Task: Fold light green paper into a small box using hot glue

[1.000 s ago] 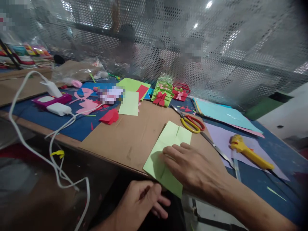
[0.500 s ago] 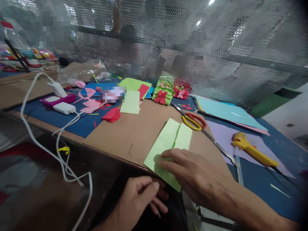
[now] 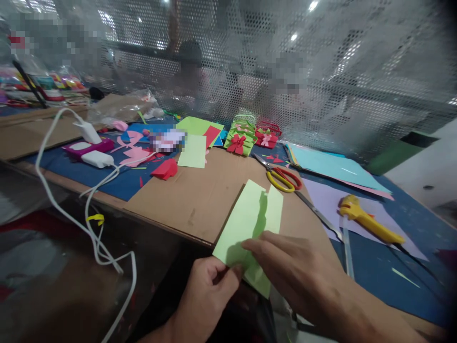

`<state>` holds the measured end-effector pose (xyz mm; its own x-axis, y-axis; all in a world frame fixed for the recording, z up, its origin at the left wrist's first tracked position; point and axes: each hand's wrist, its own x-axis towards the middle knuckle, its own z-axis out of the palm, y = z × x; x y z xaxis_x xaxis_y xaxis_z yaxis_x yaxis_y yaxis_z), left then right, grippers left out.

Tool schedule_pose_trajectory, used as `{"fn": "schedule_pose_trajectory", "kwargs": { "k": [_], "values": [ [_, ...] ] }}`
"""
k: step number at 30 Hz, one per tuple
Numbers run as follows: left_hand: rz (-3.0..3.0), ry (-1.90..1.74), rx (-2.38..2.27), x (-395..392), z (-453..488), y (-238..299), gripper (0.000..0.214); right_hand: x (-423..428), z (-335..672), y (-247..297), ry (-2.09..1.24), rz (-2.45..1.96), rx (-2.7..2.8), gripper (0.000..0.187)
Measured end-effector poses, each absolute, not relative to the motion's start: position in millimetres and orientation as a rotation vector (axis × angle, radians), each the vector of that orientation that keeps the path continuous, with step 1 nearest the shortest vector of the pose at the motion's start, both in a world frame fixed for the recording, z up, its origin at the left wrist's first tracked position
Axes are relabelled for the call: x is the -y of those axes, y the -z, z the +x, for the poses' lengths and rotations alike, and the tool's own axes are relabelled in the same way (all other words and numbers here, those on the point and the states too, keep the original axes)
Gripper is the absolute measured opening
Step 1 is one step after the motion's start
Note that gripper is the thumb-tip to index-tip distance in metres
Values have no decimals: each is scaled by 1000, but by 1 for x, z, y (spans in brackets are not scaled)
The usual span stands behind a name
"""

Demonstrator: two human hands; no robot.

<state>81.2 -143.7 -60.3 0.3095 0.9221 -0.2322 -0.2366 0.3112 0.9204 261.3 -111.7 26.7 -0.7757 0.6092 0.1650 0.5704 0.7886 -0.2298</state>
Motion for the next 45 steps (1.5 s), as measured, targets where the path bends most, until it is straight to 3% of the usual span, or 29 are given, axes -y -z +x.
{"fn": "schedule_pose_trajectory", "kwargs": {
  "k": [7,12,17,22,33,39,45],
  "values": [
    [1045,-1034,-1032,140,59,47,29,108,246,-49,-170,-932,2877,20],
    [1048,-1124,-957,133,51,44,28,105,227,-62,56,-927,2941,22],
    [1005,-1168,-893,132,46,41,28,99,212,-63,166,-865,2958,10],
    [921,-1224,-838,132,45,38,25,94,202,-61,155,-830,2946,15],
    [998,-1161,-767,130,40,35,40,83,205,-52,171,-689,2923,28],
    [990,-1187,-795,131,37,36,33,81,202,-51,129,-499,2947,32],
    [1057,-1170,-876,131,37,38,16,79,205,-44,-50,-588,2933,29]
  ]
}}
